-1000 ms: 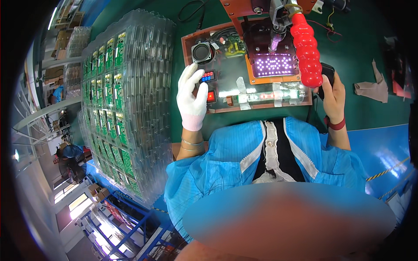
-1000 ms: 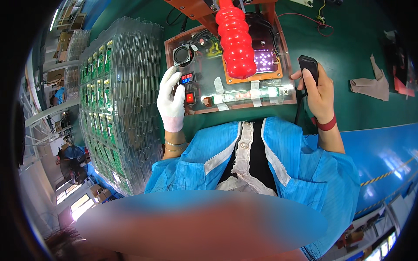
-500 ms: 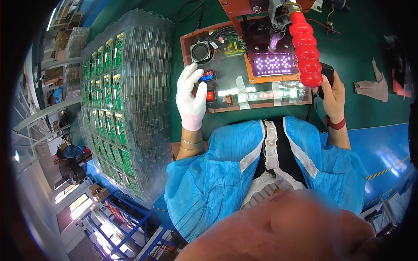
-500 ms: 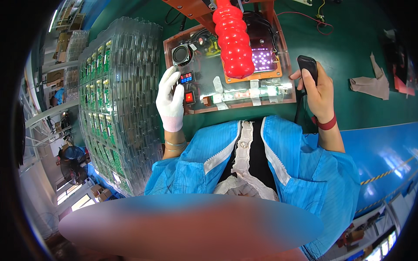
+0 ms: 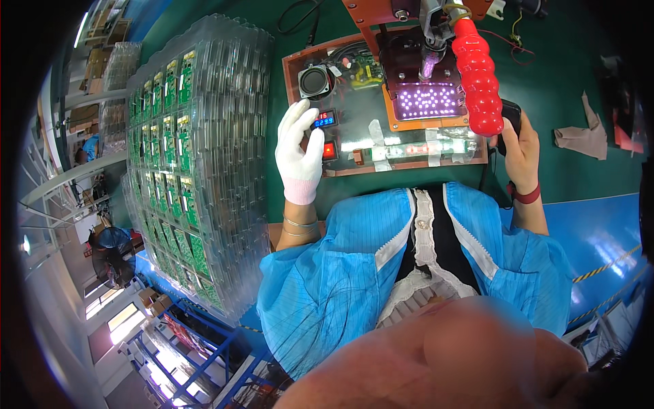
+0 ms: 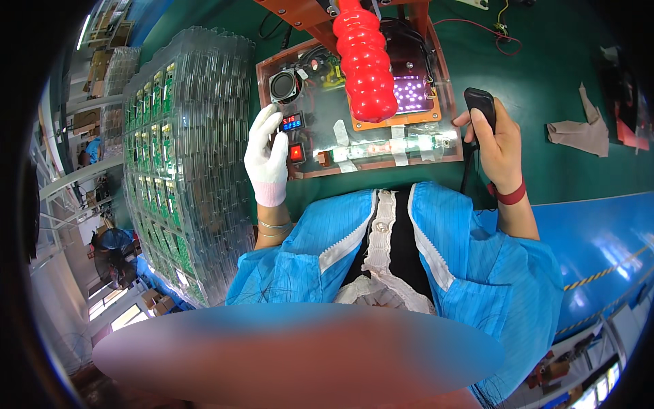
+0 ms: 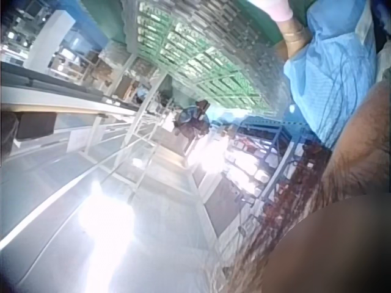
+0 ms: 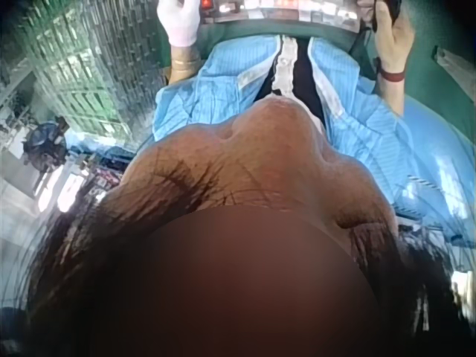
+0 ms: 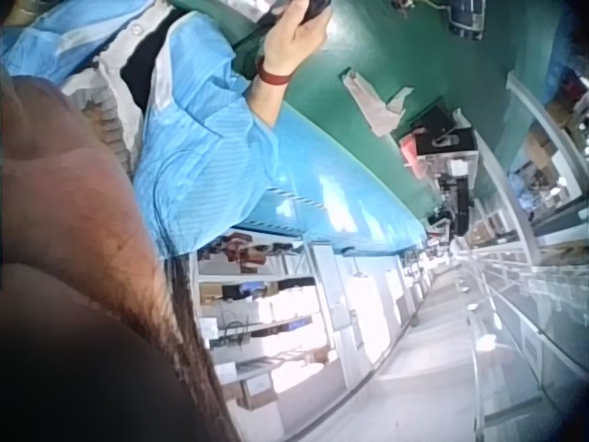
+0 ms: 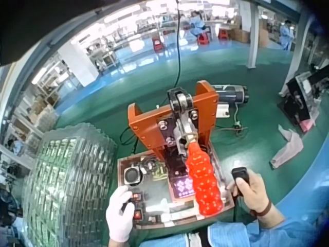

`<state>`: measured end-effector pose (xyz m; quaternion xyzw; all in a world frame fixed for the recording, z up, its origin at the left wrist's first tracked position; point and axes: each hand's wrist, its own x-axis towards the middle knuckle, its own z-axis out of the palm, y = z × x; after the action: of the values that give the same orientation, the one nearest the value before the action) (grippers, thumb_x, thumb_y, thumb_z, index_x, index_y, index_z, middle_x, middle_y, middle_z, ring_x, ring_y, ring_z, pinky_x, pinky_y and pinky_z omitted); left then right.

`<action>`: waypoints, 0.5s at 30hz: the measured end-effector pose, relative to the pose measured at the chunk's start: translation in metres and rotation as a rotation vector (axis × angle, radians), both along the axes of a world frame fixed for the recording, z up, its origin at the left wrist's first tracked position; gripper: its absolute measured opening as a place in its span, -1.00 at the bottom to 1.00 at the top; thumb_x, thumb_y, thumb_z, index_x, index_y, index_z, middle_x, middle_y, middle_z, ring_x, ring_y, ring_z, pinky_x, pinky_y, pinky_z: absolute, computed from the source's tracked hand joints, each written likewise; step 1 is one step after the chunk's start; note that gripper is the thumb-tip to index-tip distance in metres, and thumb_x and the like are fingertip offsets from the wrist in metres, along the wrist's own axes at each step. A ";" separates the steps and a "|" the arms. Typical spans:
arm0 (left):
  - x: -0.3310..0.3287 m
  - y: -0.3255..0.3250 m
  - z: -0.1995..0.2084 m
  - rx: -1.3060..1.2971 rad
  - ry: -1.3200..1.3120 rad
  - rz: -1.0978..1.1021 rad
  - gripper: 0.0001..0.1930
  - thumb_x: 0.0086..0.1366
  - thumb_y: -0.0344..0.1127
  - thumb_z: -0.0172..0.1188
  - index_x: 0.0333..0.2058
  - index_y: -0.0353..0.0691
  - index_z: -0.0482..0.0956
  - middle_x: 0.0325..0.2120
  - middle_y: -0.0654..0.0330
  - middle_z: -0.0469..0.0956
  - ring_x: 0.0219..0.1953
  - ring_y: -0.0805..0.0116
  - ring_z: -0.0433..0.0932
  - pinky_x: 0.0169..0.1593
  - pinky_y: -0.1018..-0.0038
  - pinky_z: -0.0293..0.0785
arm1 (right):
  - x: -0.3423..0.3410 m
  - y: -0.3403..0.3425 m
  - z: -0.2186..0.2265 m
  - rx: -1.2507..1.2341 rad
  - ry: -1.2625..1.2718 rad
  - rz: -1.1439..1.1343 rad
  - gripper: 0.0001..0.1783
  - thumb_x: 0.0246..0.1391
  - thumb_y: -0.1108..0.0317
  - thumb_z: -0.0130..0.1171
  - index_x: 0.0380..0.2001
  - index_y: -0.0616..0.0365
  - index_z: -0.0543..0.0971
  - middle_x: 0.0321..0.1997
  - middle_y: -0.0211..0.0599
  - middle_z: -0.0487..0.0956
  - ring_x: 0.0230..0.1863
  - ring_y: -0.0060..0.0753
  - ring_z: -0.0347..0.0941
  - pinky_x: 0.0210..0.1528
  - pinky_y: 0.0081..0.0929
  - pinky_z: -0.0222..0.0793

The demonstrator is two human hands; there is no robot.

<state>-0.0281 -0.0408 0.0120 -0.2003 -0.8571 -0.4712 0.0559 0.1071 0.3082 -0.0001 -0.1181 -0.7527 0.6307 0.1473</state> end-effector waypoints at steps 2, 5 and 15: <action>0.000 0.000 0.000 -0.031 0.010 -0.009 -0.57 0.19 -0.64 0.11 0.06 -0.34 0.61 0.22 0.03 0.52 0.25 0.18 0.48 0.31 0.40 0.38 | 0.000 0.001 -0.001 0.000 -0.006 0.002 -0.72 0.40 0.35 0.00 0.02 0.32 0.50 -0.27 -0.23 0.69 -0.47 -0.54 0.41 -0.32 -0.63 0.38; -0.001 -0.001 0.000 -0.046 0.023 -0.015 -0.56 0.21 -0.66 0.09 0.08 -0.35 0.60 0.23 0.02 0.51 0.24 0.19 0.49 0.30 0.41 0.39 | 0.000 0.001 -0.001 -0.003 -0.005 0.002 -0.72 0.40 0.35 0.00 0.02 0.32 0.50 -0.28 -0.23 0.69 -0.47 -0.54 0.41 -0.32 -0.63 0.38; -0.001 0.000 0.000 -0.018 0.013 -0.001 -0.59 0.17 -0.61 0.16 0.02 -0.30 0.64 0.19 0.05 0.54 0.26 0.16 0.47 0.32 0.38 0.38 | -0.003 -0.002 0.002 -0.096 0.046 0.007 -0.70 0.41 0.32 0.00 0.04 0.32 0.50 -0.30 -0.25 0.68 -0.46 -0.56 0.40 -0.33 -0.63 0.37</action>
<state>-0.0290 -0.0406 0.0118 -0.2044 -0.8609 -0.4621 0.0591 0.1046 0.3063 0.0014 -0.1077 -0.7184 0.6691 0.1567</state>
